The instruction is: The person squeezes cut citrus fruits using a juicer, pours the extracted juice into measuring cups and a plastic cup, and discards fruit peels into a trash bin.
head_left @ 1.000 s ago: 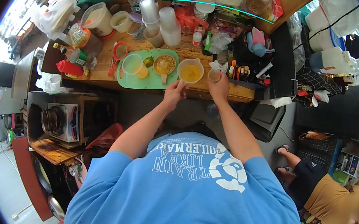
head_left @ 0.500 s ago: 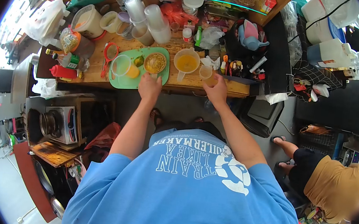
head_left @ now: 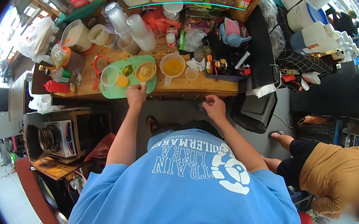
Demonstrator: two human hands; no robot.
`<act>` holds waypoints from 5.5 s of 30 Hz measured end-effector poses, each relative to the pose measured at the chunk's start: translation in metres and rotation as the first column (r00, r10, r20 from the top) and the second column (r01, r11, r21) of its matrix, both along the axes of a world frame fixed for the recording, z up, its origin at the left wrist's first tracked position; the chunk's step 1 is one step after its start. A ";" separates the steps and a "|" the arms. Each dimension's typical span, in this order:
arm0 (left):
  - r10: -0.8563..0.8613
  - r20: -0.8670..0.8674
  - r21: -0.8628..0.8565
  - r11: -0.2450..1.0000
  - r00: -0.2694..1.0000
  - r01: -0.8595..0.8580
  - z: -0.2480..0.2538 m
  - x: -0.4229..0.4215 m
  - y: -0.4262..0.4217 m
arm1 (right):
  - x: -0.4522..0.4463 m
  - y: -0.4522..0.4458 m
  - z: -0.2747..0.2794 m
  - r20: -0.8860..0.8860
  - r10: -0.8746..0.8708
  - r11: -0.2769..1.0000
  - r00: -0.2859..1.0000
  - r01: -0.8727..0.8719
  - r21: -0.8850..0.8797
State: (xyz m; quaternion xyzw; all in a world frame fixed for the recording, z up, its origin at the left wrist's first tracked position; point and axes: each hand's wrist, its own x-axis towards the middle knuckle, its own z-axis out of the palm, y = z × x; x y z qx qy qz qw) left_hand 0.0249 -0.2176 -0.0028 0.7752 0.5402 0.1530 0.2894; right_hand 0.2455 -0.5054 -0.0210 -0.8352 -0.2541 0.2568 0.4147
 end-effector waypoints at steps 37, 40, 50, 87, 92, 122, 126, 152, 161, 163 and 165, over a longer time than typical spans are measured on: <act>-0.220 0.065 0.406 0.897 0.973 0.176 0.140 -0.077 0.043 | -0.108 0.111 0.003 -0.253 0.531 0.789 0.809 -0.581 -0.202; -0.056 0.070 0.321 0.946 0.996 0.031 0.118 -0.124 0.103 | -0.138 0.168 0.024 -0.211 0.543 0.828 0.813 -0.560 -0.031; 0.191 -0.138 0.084 0.980 0.972 -0.180 0.001 -0.190 0.256 | -0.200 0.328 0.054 0.268 0.184 0.874 0.946 -0.282 0.395; -0.387 -0.387 0.001 0.908 0.837 0.420 0.053 -0.144 0.345 | -0.224 0.209 0.067 0.032 -0.098 0.950 0.995 0.084 0.302; -0.521 -0.391 -0.041 0.834 0.759 0.551 0.037 -0.166 0.283 | -0.226 0.212 0.064 0.046 -0.073 0.957 0.996 0.057 0.286; -0.687 -0.322 0.027 0.681 0.651 0.732 0.021 -0.029 0.185 | -0.235 0.171 0.078 0.066 -0.140 0.944 0.988 0.113 0.308; -0.699 -0.350 0.063 0.647 0.624 0.760 0.008 -0.010 0.179 | -0.229 0.140 0.078 0.124 -0.173 0.958 0.977 0.138 0.250; -0.484 0.315 -0.820 0.294 0.817 0.491 -0.029 0.201 -0.308 | -0.045 -0.347 0.070 0.225 -0.659 0.749 0.717 0.601 0.278; -0.554 0.016 -0.730 0.562 0.832 0.389 -0.231 0.422 -0.422 | -0.055 -0.453 0.041 -0.050 -0.876 0.445 0.480 0.842 0.305; -0.628 -0.051 -0.785 0.506 0.776 0.358 -0.269 0.446 -0.424 | -0.061 -0.463 0.036 -0.042 -0.902 0.405 0.429 0.877 0.258; -0.705 -0.071 -0.806 0.457 0.705 0.376 -0.274 0.451 -0.432 | -0.067 -0.477 0.028 -0.030 -0.902 0.413 0.430 0.883 0.222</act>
